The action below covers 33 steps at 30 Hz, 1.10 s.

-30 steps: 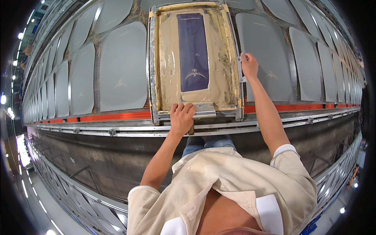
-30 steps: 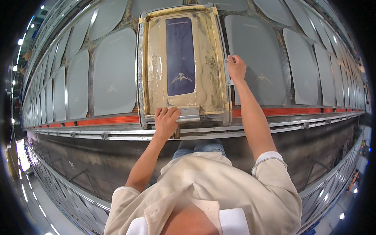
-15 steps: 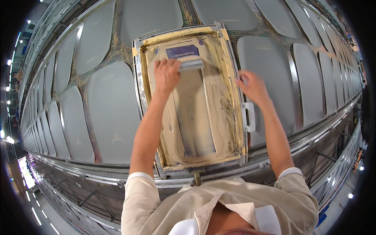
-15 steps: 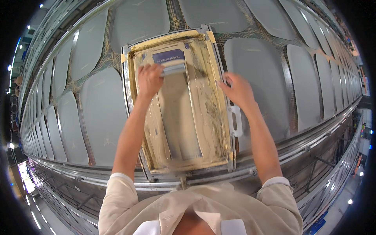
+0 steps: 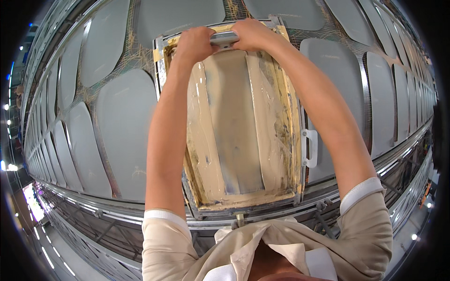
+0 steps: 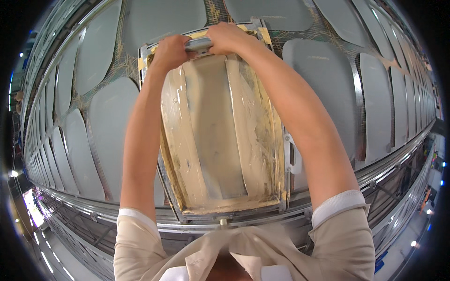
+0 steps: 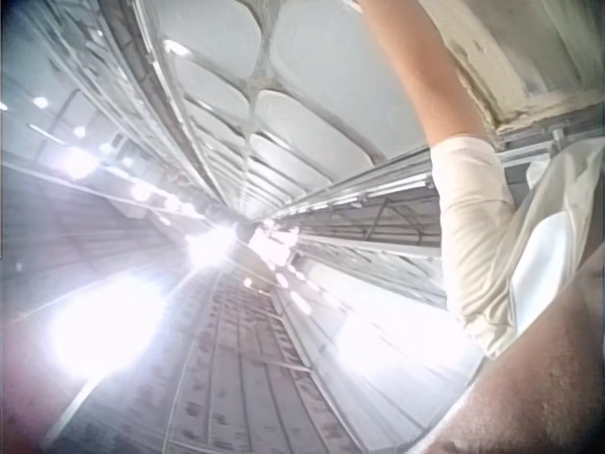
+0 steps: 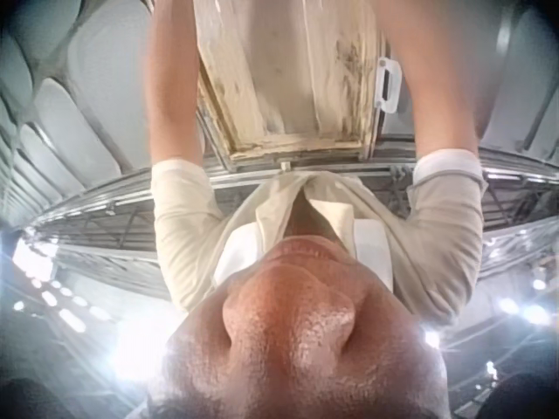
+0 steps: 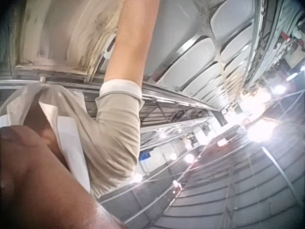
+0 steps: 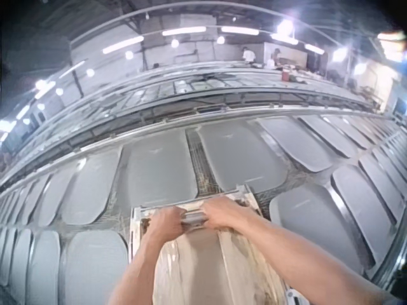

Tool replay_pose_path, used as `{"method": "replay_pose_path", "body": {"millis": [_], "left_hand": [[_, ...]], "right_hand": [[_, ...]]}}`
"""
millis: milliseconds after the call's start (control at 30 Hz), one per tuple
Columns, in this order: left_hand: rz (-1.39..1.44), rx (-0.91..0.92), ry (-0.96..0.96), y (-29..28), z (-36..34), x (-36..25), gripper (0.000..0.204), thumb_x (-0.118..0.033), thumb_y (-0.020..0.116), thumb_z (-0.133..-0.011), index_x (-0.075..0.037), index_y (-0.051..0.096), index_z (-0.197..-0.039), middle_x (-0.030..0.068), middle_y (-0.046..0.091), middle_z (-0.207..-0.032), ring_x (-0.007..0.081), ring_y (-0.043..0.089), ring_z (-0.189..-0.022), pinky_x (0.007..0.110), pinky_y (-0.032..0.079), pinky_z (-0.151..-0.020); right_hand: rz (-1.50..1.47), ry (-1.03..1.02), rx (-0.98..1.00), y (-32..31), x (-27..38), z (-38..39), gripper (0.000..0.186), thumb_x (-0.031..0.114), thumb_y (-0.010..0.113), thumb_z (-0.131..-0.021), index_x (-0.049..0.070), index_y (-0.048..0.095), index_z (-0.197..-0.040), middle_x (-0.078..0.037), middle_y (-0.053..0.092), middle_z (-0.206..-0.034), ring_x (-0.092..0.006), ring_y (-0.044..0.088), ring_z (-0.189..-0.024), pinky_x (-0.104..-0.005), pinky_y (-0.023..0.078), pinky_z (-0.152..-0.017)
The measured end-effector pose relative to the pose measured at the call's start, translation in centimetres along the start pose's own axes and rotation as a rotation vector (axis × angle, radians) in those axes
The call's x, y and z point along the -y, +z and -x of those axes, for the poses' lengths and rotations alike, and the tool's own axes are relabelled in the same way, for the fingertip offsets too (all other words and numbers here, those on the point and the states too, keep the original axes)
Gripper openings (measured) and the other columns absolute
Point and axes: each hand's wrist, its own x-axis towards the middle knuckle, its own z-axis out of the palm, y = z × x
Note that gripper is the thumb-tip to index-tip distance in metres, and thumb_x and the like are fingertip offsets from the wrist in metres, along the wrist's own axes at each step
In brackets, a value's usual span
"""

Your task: The person repeatedly uses a squeegee to pull a viscous beige paste across a screen-printing frame containing a dark stencil. The paste is spread evenly over the stencil area, then the frame is lifted to reveal the printed surface below before the process is repeated.

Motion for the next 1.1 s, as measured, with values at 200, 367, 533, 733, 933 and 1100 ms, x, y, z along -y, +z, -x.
{"method": "replay_pose_path", "body": {"millis": [200,367,533,733,933,1100], "left_hand": [[0.066,0.009,-0.007,0.9,9.6,-5.0,0.022,-0.027,0.083,-0.074,-0.016,0.076,-0.091,0.0089,0.073,-0.08,0.0313,0.07,-0.083,0.046,0.051,-0.08],[0.121,-0.07,0.061,2.5,25.1,-12.4,0.021,-0.014,0.082,-0.067,-0.012,0.074,-0.086,0.0095,0.07,-0.081,0.0328,0.067,-0.079,0.047,0.048,-0.073],[0.236,-0.084,0.007,2.1,38.5,-19.9,0.024,-0.003,0.076,-0.061,-0.011,0.071,-0.083,0.0056,0.069,-0.085,0.0272,0.065,-0.08,0.041,0.043,-0.078],[0.207,-0.07,0.031,1.5,35.0,-18.0,0.021,-0.004,0.075,-0.064,-0.01,0.071,-0.084,0.0048,0.068,-0.081,0.0266,0.065,-0.081,0.04,0.042,-0.078],[0.105,-0.204,0.06,0.2,17.0,-8.8,0.017,-0.015,0.081,-0.07,-0.011,0.07,-0.081,0.0067,0.069,-0.08,0.0286,0.066,-0.081,0.044,0.045,-0.08],[-0.044,-0.07,0.013,0.1,3.7,-2.4,0.025,-0.029,0.082,-0.077,-0.011,0.074,-0.092,0.0101,0.071,-0.081,0.033,0.069,-0.081,0.048,0.049,-0.084]], "right_hand": [[-0.025,0.014,0.059,3.0,4.6,9.1,0.023,0.024,0.078,-0.075,0.006,0.071,-0.089,-0.016,0.073,-0.086,-0.0378,0.069,-0.085,-0.0458,0.055,-0.078],[-0.079,-0.073,-0.002,7.6,11.9,23.7,0.019,0.019,0.079,-0.068,0.007,0.069,-0.079,-0.016,0.07,-0.08,-0.0366,0.068,-0.082,-0.0464,0.052,-0.081],[-0.09,-0.142,-0.017,11.4,18.2,36.5,0.02,0.016,0.079,-0.068,0.008,0.067,-0.081,-0.012,0.069,-0.082,-0.0327,0.067,-0.089,-0.0464,0.048,-0.086],[-0.089,-0.079,0.03,9.4,16.8,33.8,0.019,0.017,0.079,-0.069,0.009,0.068,-0.083,-0.012,0.069,-0.081,-0.0322,0.067,-0.087,-0.0465,0.049,-0.084],[-0.017,-0.077,-0.038,3.2,7.8,15.9,0.02,0.021,0.079,-0.073,0.008,0.069,-0.085,-0.014,0.071,-0.083,-0.0368,0.069,-0.084,-0.0492,0.053,-0.076],[-0.005,0.051,-0.014,-0.5,1.9,3.5,0.021,0.024,0.077,-0.076,0.008,0.073,-0.089,-0.018,0.073,-0.088,-0.0359,0.071,-0.09,-0.0465,0.057,-0.082]]}}
